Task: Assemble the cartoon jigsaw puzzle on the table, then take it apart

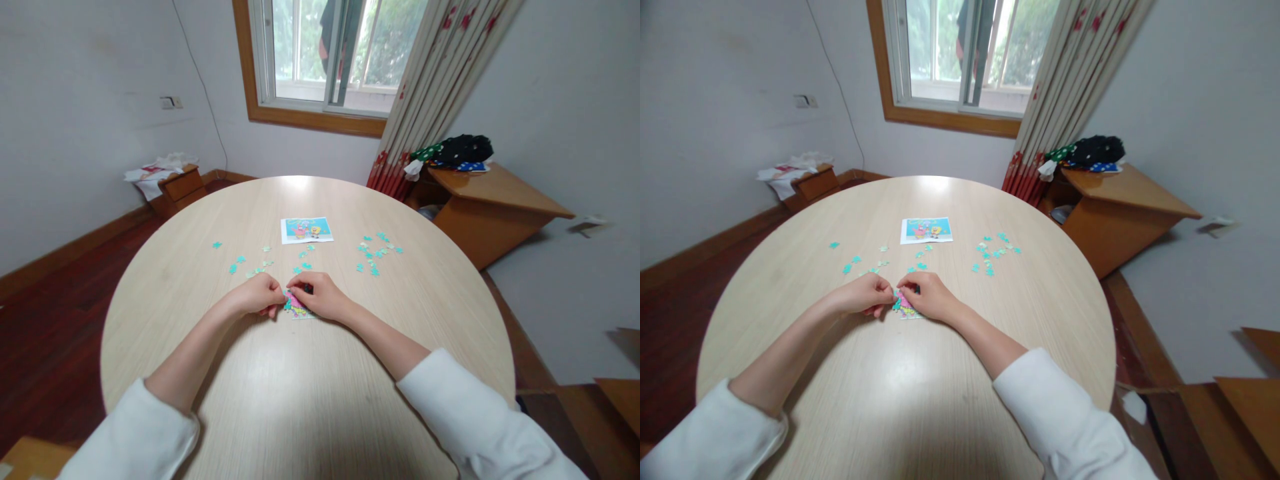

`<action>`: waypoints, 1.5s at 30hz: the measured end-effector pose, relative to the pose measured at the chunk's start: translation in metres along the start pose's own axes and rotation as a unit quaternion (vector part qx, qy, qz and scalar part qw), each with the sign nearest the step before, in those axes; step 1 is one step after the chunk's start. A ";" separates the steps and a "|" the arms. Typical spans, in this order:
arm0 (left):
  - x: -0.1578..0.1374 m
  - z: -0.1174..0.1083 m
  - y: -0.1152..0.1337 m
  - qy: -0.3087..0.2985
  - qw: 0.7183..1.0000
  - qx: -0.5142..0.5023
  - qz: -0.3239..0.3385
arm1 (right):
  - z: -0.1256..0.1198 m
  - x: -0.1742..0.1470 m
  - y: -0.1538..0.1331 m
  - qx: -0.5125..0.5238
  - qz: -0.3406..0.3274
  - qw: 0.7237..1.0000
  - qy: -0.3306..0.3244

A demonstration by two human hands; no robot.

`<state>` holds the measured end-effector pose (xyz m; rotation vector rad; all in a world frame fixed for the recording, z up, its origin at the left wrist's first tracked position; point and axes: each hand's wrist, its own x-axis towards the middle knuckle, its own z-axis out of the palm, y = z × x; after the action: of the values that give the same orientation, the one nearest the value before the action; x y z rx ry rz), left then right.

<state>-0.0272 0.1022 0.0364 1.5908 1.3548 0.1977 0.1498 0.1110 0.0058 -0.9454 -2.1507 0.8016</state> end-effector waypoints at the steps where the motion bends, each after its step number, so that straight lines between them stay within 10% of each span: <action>1: 0.000 0.000 0.000 0.000 1.000 0.002 0.001 | 0.000 0.000 -0.001 0.000 0.001 1.000 -0.001; 45: -0.001 0.010 0.005 0.075 0.996 0.036 -0.025 | 0.001 0.001 0.000 0.004 0.011 1.000 -0.005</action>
<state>-0.0176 0.0961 0.0352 1.6266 1.5322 0.2444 0.1483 0.1118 0.0058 -0.9645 -2.1480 0.8261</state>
